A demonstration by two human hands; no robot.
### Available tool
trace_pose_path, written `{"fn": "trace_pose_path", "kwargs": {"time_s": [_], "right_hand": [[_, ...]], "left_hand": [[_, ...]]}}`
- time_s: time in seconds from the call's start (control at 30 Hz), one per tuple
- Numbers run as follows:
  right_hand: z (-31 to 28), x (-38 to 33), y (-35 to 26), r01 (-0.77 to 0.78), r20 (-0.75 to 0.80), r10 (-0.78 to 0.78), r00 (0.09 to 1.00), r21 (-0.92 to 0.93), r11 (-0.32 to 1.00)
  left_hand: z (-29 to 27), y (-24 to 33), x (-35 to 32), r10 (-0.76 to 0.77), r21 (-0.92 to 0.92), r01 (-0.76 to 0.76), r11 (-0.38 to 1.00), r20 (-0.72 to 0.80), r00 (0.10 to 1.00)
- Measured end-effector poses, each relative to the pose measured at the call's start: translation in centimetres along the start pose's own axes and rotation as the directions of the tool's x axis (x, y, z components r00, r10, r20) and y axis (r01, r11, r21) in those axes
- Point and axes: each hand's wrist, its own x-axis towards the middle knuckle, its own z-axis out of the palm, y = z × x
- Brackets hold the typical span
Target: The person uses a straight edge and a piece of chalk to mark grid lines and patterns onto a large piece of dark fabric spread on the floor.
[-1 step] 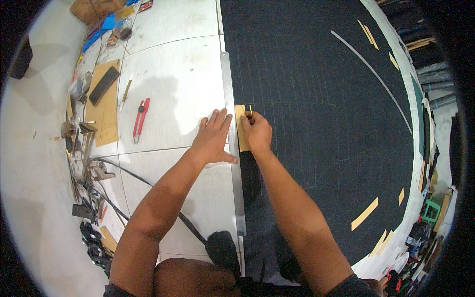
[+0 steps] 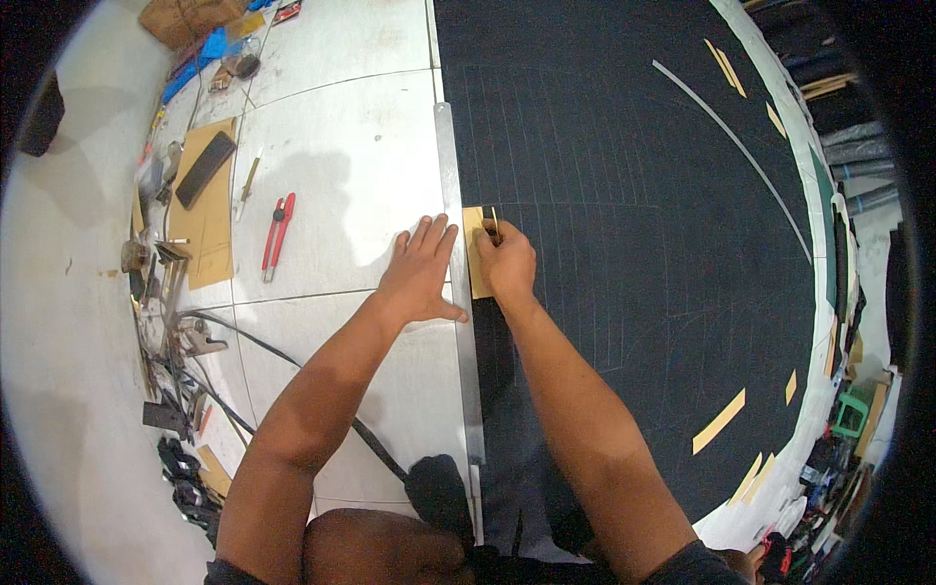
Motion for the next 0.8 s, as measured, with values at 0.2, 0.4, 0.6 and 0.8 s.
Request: {"fn": "trace_pose_path", "kwargs": {"time_s": [0.2,0.4,0.6,0.8], "right_hand": [[-0.5,-0.4,-0.8,-0.029,-0.016,0.029,0.999,0.025,0.999],[-0.4,-0.4,-0.2,0.019,-0.040,-0.019,0.999,0.004,1.000],[0.1,-0.2,0.0,0.008,-0.056,-0.006,0.998,0.027,1.000],[-0.1,-0.2,0.1,0.009,-0.031,-0.010,0.999,-0.018,1.000]], "left_hand": [[0.1,0.0,0.1,0.018,0.007,-0.017,1.000,-0.015,1.000],[0.2,0.0,0.2,0.021,0.009,-0.021,1.000,-0.016,1.000],[0.0,0.1,0.1,0.030,0.014,-0.030,0.999,-0.022,0.999],[0.1,0.2,0.2,0.025,0.027,-0.025,0.999,-0.011,1.000]]}}
